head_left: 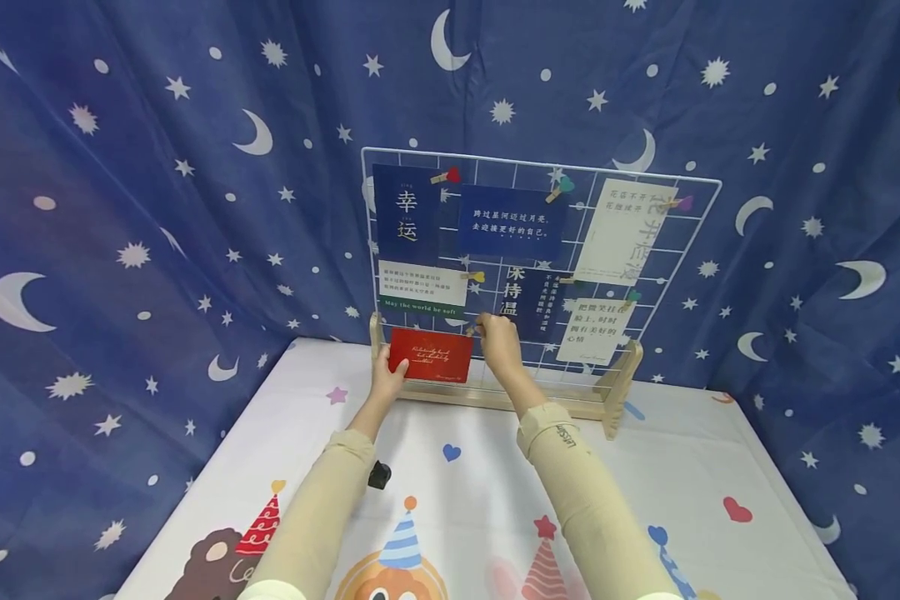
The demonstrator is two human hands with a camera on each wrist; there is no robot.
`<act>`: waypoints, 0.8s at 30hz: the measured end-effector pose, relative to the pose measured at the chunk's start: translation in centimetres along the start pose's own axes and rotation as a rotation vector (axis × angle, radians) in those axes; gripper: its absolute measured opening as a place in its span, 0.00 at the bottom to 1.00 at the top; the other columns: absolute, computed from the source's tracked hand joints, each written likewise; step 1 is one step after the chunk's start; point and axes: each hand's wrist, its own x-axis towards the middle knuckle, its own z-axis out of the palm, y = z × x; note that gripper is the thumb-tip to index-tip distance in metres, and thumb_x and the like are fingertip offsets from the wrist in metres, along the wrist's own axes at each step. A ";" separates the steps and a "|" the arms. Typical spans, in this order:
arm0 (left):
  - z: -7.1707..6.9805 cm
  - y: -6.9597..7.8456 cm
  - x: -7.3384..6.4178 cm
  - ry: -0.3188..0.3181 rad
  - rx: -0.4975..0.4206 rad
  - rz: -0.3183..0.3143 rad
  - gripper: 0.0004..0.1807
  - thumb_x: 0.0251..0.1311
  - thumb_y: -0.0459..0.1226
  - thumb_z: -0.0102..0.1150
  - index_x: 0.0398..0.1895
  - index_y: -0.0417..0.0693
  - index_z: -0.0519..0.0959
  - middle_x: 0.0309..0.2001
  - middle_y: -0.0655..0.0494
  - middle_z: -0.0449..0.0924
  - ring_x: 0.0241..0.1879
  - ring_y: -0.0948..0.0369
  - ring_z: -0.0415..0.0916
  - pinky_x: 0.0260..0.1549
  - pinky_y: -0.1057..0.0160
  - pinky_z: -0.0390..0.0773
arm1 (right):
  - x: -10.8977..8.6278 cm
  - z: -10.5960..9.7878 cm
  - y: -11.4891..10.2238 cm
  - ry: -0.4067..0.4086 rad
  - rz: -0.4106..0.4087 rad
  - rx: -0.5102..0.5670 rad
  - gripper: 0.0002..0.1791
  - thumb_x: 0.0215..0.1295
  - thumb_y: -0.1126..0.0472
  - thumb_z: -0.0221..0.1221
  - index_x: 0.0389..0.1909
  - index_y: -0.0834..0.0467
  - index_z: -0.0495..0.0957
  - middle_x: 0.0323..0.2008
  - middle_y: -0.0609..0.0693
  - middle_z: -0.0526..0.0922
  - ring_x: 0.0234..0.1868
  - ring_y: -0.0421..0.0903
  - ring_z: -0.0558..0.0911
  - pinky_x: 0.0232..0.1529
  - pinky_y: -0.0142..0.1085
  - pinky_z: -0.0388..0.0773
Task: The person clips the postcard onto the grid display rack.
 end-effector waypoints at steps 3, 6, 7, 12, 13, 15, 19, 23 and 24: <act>0.3 -4.9 2.9 0.003 -0.062 0.095 0.18 0.62 0.33 0.56 0.55 0.42 0.67 0.45 0.41 0.77 0.30 0.57 0.75 0.19 0.64 0.77 | 0.0 0.1 0.0 0.000 0.002 0.001 0.06 0.60 0.70 0.58 0.36 0.68 0.81 0.33 0.61 0.86 0.35 0.56 0.85 0.39 0.41 0.83; 0.4 -8.6 5.1 -0.020 -0.079 0.109 0.22 0.62 0.38 0.58 0.58 0.47 0.67 0.46 0.44 0.77 0.34 0.52 0.78 0.25 0.55 0.81 | 0.0 0.4 0.0 -0.008 0.015 0.006 0.07 0.62 0.70 0.57 0.37 0.68 0.81 0.35 0.61 0.86 0.37 0.55 0.85 0.39 0.40 0.83; 0.4 -8.8 5.1 -0.019 -0.088 0.115 0.22 0.62 0.39 0.58 0.58 0.49 0.67 0.46 0.45 0.77 0.34 0.53 0.78 0.25 0.55 0.81 | 0.0 0.5 0.0 -0.012 0.018 0.004 0.07 0.62 0.70 0.57 0.38 0.68 0.81 0.35 0.61 0.86 0.37 0.55 0.85 0.40 0.40 0.83; 0.9 -9.7 5.2 0.063 -0.086 0.162 0.20 0.59 0.38 0.61 0.53 0.48 0.70 0.42 0.50 0.78 0.35 0.57 0.77 0.29 0.63 0.79 | 0.2 0.7 -0.2 -0.026 0.007 -0.006 0.06 0.61 0.71 0.58 0.36 0.68 0.81 0.35 0.61 0.86 0.37 0.55 0.85 0.40 0.40 0.83; 0.9 -9.3 5.0 0.065 -0.084 0.152 0.20 0.59 0.39 0.61 0.54 0.48 0.70 0.43 0.51 0.78 0.37 0.58 0.77 0.32 0.64 0.79 | 0.3 0.6 -0.3 -0.027 0.002 -0.014 0.06 0.60 0.71 0.58 0.36 0.68 0.81 0.34 0.61 0.86 0.37 0.55 0.85 0.40 0.40 0.83; 1.1 -8.3 4.4 0.079 -0.060 0.108 0.21 0.60 0.39 0.60 0.55 0.48 0.69 0.45 0.50 0.78 0.43 0.57 0.76 0.42 0.62 0.79 | 0.4 0.5 -0.5 -0.031 -0.006 -0.035 0.06 0.60 0.72 0.58 0.36 0.67 0.81 0.34 0.60 0.86 0.37 0.55 0.85 0.40 0.41 0.82; 1.3 -5.6 3.0 0.092 -0.025 0.019 0.22 0.63 0.37 0.57 0.59 0.48 0.67 0.53 0.46 0.75 0.54 0.52 0.72 0.56 0.54 0.74 | 0.4 0.5 -0.8 -0.057 -0.014 -0.078 0.06 0.60 0.71 0.57 0.37 0.66 0.81 0.35 0.58 0.87 0.38 0.55 0.85 0.43 0.43 0.82; 1.4 -4.4 2.2 0.140 0.018 0.023 0.21 0.62 0.36 0.57 0.58 0.46 0.68 0.51 0.48 0.75 0.53 0.55 0.72 0.54 0.59 0.74 | 0.3 0.7 -1.1 -0.073 -0.029 -0.101 0.04 0.59 0.72 0.58 0.34 0.65 0.81 0.33 0.58 0.87 0.36 0.55 0.86 0.41 0.45 0.82; 1.4 -4.2 2.2 0.137 0.024 0.018 0.22 0.63 0.37 0.57 0.59 0.46 0.67 0.52 0.48 0.75 0.53 0.54 0.72 0.54 0.58 0.74 | 0.3 0.8 -1.1 -0.077 -0.033 -0.102 0.04 0.59 0.72 0.58 0.33 0.65 0.80 0.32 0.58 0.87 0.36 0.55 0.86 0.40 0.45 0.82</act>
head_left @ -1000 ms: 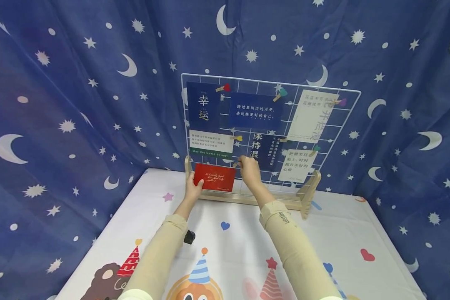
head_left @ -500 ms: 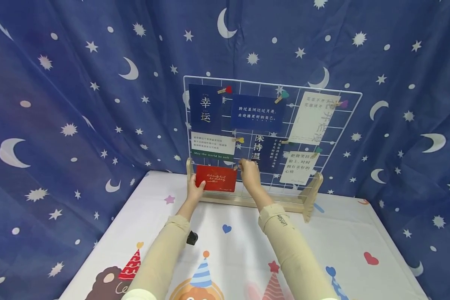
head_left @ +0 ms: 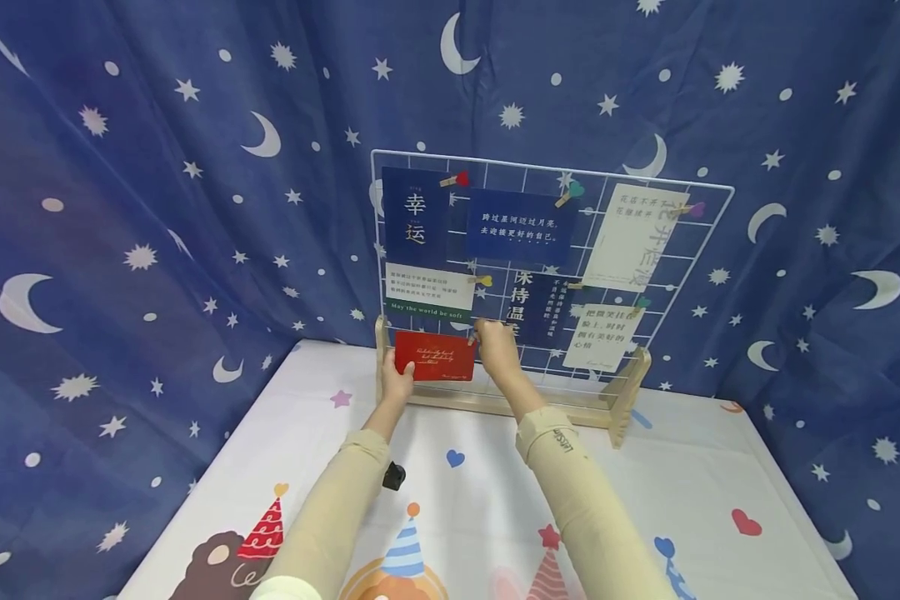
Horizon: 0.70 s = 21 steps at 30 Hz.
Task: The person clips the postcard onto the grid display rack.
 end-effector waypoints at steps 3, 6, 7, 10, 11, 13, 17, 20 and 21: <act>0.4 0.2 0.1 0.045 0.079 -0.024 0.21 0.64 0.34 0.53 0.60 0.47 0.66 0.53 0.47 0.75 0.54 0.54 0.72 0.53 0.58 0.75 | -0.1 0.1 -0.2 -0.022 -0.006 0.012 0.03 0.59 0.72 0.58 0.34 0.66 0.79 0.31 0.59 0.86 0.34 0.56 0.85 0.38 0.45 0.82; 0.5 1.4 -0.4 0.094 0.162 -0.031 0.19 0.65 0.34 0.52 0.58 0.49 0.66 0.52 0.45 0.76 0.53 0.52 0.74 0.50 0.56 0.77 | -0.2 0.4 -0.3 -0.031 0.006 0.015 0.06 0.61 0.71 0.57 0.38 0.66 0.78 0.34 0.59 0.86 0.35 0.55 0.85 0.37 0.42 0.83; 0.4 2.5 -1.0 0.123 0.183 -0.039 0.18 0.64 0.33 0.53 0.56 0.49 0.66 0.51 0.44 0.77 0.52 0.51 0.75 0.49 0.55 0.77 | -0.3 0.5 -0.3 -0.028 0.010 0.016 0.07 0.61 0.71 0.57 0.39 0.66 0.78 0.35 0.59 0.86 0.35 0.55 0.85 0.37 0.41 0.83; -0.2 7.5 -3.8 0.149 0.178 -0.082 0.19 0.62 0.31 0.54 0.55 0.45 0.65 0.52 0.38 0.76 0.53 0.45 0.74 0.51 0.49 0.75 | -0.7 0.8 0.0 0.015 0.015 0.013 0.08 0.60 0.71 0.58 0.41 0.65 0.79 0.36 0.59 0.86 0.35 0.54 0.85 0.36 0.40 0.83; -0.4 9.3 -4.7 0.161 0.166 -0.088 0.19 0.61 0.30 0.55 0.55 0.44 0.65 0.52 0.36 0.75 0.53 0.43 0.74 0.52 0.47 0.74 | -0.8 0.8 0.0 0.030 0.015 0.017 0.09 0.60 0.71 0.58 0.41 0.65 0.79 0.36 0.59 0.86 0.35 0.54 0.85 0.37 0.41 0.83; -1.1 12.4 -6.5 0.163 0.174 -0.113 0.20 0.60 0.28 0.55 0.55 0.40 0.64 0.54 0.33 0.73 0.55 0.40 0.72 0.55 0.43 0.71 | -1.1 1.0 0.2 0.058 0.018 0.025 0.10 0.60 0.71 0.58 0.42 0.65 0.79 0.36 0.59 0.86 0.35 0.55 0.85 0.37 0.42 0.82; -1.6 14.4 -7.9 0.220 0.270 -0.064 0.21 0.58 0.27 0.57 0.54 0.39 0.64 0.53 0.32 0.73 0.53 0.38 0.72 0.53 0.43 0.71 | -1.6 1.3 0.3 0.105 0.034 0.040 0.11 0.60 0.70 0.58 0.44 0.64 0.79 0.38 0.59 0.85 0.36 0.55 0.85 0.36 0.43 0.82; -2.0 14.5 -8.1 0.260 0.297 -0.034 0.21 0.57 0.28 0.59 0.52 0.40 0.65 0.48 0.33 0.74 0.49 0.40 0.74 0.48 0.44 0.72 | -2.0 1.6 0.3 0.140 0.039 0.062 0.11 0.60 0.70 0.58 0.44 0.65 0.78 0.38 0.60 0.85 0.33 0.54 0.85 0.31 0.41 0.82; -2.1 14.5 -8.1 0.269 0.295 -0.027 0.20 0.56 0.27 0.59 0.51 0.40 0.66 0.47 0.35 0.74 0.48 0.41 0.74 0.47 0.44 0.72 | -2.2 1.7 0.3 0.151 0.040 0.072 0.11 0.60 0.70 0.58 0.45 0.65 0.78 0.38 0.60 0.84 0.32 0.54 0.84 0.29 0.41 0.82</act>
